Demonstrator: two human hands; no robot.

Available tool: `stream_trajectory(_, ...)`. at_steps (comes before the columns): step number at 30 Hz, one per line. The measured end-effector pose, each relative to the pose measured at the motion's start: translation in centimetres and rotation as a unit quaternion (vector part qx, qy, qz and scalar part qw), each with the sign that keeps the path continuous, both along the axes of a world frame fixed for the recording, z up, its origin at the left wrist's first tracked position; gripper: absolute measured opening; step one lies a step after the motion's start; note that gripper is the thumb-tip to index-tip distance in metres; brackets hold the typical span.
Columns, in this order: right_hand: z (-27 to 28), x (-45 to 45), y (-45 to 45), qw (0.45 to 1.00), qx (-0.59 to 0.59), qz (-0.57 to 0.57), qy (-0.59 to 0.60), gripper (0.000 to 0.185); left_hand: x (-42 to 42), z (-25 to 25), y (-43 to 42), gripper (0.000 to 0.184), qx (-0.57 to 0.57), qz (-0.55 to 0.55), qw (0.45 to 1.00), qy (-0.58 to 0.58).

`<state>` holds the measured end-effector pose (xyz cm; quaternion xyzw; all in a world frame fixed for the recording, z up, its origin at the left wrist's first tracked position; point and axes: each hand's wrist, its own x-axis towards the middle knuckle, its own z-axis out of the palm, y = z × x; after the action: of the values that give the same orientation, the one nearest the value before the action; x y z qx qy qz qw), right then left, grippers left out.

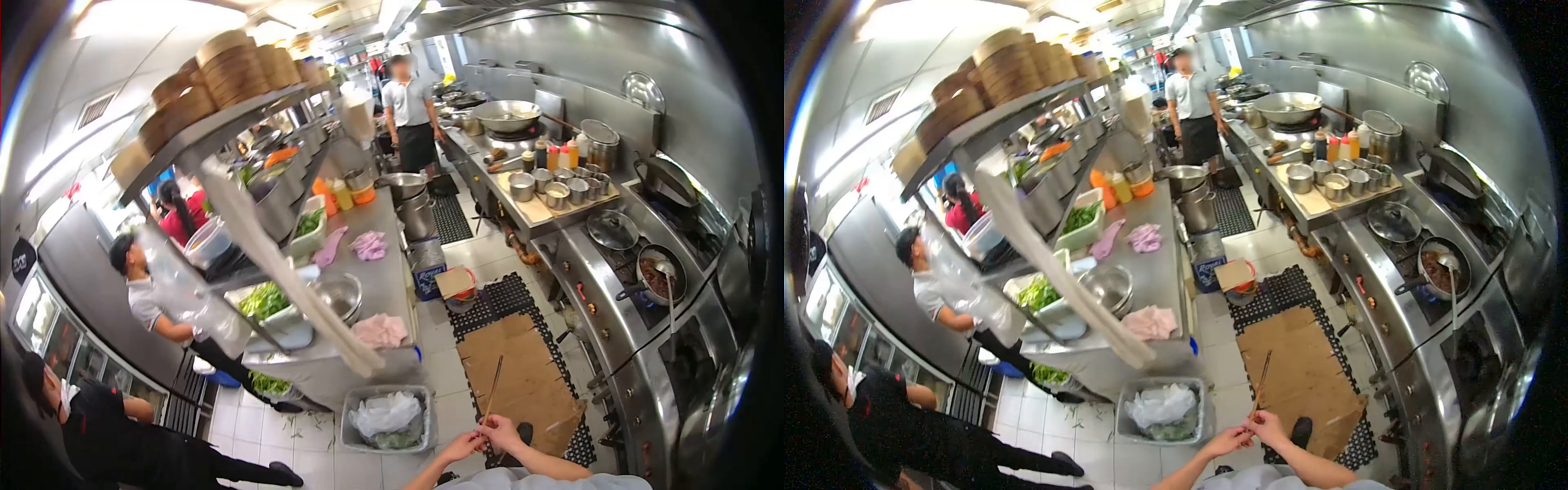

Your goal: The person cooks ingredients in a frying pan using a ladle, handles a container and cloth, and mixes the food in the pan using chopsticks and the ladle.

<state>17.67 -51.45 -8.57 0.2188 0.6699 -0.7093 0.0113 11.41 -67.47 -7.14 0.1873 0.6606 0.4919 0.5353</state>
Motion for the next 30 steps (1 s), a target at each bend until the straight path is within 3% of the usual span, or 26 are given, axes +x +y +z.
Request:
stream_trajectory(2, 5.2, -0.3, 3.8, 0.983, 0.174, 0.046, -0.034, 0.033, -1.4, 0.5, 3.4, 0.031, 0.008, 0.011, 0.999, 0.041)
stream_trajectory(4, 4.1, 0.2, 8.7, 0.981, 0.183, 0.062, 0.002, 0.041, -2.1, 0.1, 6.4, 0.031, 0.004, 0.017, 1.0, 0.008)
stream_trajectory(5, 1.9, 0.5, 11.3, 0.99, 0.129, 0.044, -0.027, 0.038, -3.0, 0.3, 8.4, 0.031, 0.009, 0.035, 0.999, -0.014)
stream_trajectory(8, 1.4, 2.3, 18.2, 0.985, 0.109, 0.044, -0.126, 0.034, -4.0, 2.3, 13.7, 0.031, 0.02, 0.075, 0.996, -0.051)
stream_trajectory(10, 1.7, 2.7, 21.9, 0.988, 0.084, 0.013, -0.129, 0.031, -5.1, 2.3, 16.8, 0.03, 0.027, 0.062, 0.997, -0.037)
stream_trajectory(12, 0.9, 2.3, 24.2, 0.994, 0.103, -0.032, -0.033, 0.028, -5.4, 4.9, 20.2, 0.028, 0.046, 0.063, 0.996, -0.033)
stream_trajectory(15, 5.3, -0.6, 26.2, 0.996, 0.041, -0.079, 0.018, 0.025, -6.4, 6.7, 25.0, 0.026, 0.037, 0.059, 0.997, -0.044)
stream_trajectory(20, 6.4, -5.4, 27.7, 0.983, 0.046, -0.154, 0.086, 0.026, -8.9, 8.9, 30.2, 0.025, 0.037, 0.004, 0.998, -0.049)
stream_trajectory(23, 7.3, -7.6, 29.6, 0.985, -0.088, -0.136, 0.062, 0.025, -11.5, 8.4, 33.0, 0.025, 0.038, -0.005, 0.998, -0.056)
stream_trajectory(24, 6.5, -8.4, 30.3, 0.984, -0.09, -0.143, 0.057, 0.025, -12.3, 8.3, 33.7, 0.025, 0.041, -0.006, 0.997, -0.063)
stream_trajectory(26, 4.5, -10.3, 32.0, 0.981, 0.052, -0.163, 0.088, 0.025, -14.3, 7.5, 35.7, 0.024, 0.039, -0.019, 0.997, -0.068)
stream_trajectory(27, 5.7, -10.9, 33.0, 0.984, -0.024, -0.163, 0.065, 0.028, -15.5, 6.8, 36.4, 0.024, 0.043, -0.036, 0.996, -0.064)
stream_trajectory(28, 6.1, -11.8, 34.1, 0.981, -0.02, -0.182, 0.061, 0.028, -16.8, 6.3, 37.6, 0.024, 0.051, -0.059, 0.995, -0.06)
stream_trajectory(30, 6.8, -11.7, 36.6, 0.984, 0.092, -0.151, 0.033, 0.03, -19.0, 5.3, 39.9, 0.023, 0.059, -0.1, 0.99, -0.084)
